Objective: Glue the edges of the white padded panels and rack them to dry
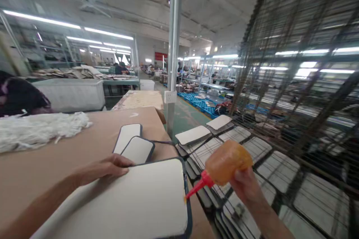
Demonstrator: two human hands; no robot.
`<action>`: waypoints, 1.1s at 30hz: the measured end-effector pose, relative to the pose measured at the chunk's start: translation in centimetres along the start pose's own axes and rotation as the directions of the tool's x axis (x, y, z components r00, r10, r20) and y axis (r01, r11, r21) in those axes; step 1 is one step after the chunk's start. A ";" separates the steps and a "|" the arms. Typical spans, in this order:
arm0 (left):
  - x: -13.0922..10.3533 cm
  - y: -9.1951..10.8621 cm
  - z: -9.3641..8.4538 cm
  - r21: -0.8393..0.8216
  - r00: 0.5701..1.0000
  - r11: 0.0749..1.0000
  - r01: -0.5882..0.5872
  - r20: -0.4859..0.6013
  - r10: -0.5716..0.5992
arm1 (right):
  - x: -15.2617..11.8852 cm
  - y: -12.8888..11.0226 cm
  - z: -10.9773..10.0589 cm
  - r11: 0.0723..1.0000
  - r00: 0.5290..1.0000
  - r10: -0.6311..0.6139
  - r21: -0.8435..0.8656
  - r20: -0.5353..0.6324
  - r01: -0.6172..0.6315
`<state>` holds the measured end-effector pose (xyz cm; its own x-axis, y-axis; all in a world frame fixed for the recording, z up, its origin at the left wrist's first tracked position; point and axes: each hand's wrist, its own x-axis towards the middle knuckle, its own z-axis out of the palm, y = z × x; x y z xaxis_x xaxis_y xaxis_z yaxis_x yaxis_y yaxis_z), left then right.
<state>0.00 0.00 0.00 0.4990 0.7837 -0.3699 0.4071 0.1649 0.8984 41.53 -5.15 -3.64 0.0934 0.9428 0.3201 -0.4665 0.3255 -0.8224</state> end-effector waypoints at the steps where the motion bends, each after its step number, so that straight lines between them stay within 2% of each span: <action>1: -0.1 0.1 0.1 -0.009 1.000 1.000 0.006 -0.002 -0.006 | 0.1 -0.1 0.3 1.000 1.000 0.005 0.002 0.003 -0.005; 10: -0.5 0.9 1.2 -0.166 0.997 0.985 0.043 0.064 -0.033 | -0.3 -0.6 1.4 1.000 0.998 0.005 0.009 -0.066 -0.004; 18: -0.2 -0.9 0.8 -0.274 0.998 0.961 0.047 -0.022 -0.055 | -0.9 -0.4 1.3 0.999 0.983 -0.049 0.014 -0.178 0.052; 21: -0.5 -0.8 1.0 -0.308 0.994 0.949 0.060 -0.074 -0.086 | -1.2 -0.1 1.1 0.997 0.976 -0.072 0.011 -0.206 0.076; 25: -0.8 -0.4 1.5 -0.354 0.998 0.934 0.050 -0.008 -0.057 | -1.9 0.4 0.9 0.994 0.966 -0.108 0.009 -0.234 0.113; 27: -0.8 -0.6 1.6 -0.361 0.999 0.932 0.031 -0.009 -0.037 | -2.3 0.6 1.1 0.990 0.957 -0.134 0.011 -0.259 0.141; 29: -0.5 -1.2 1.7 -0.357 0.997 0.934 0.016 -0.067 -0.043 | -2.6 0.8 1.4 0.985 0.939 -0.164 0.001 -0.302 0.172; 33: 0.4 -2.6 1.8 -0.393 0.987 0.919 0.015 -0.143 -0.077 | -2.8 1.3 2.0 0.971 0.872 -0.233 -0.048 -0.430 0.236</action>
<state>0.48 -1.23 -2.91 0.3513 0.8463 -0.4005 0.0812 0.3987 0.9135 38.95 -7.48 -4.63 0.5684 0.7775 0.2690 -0.3882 0.5417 -0.7455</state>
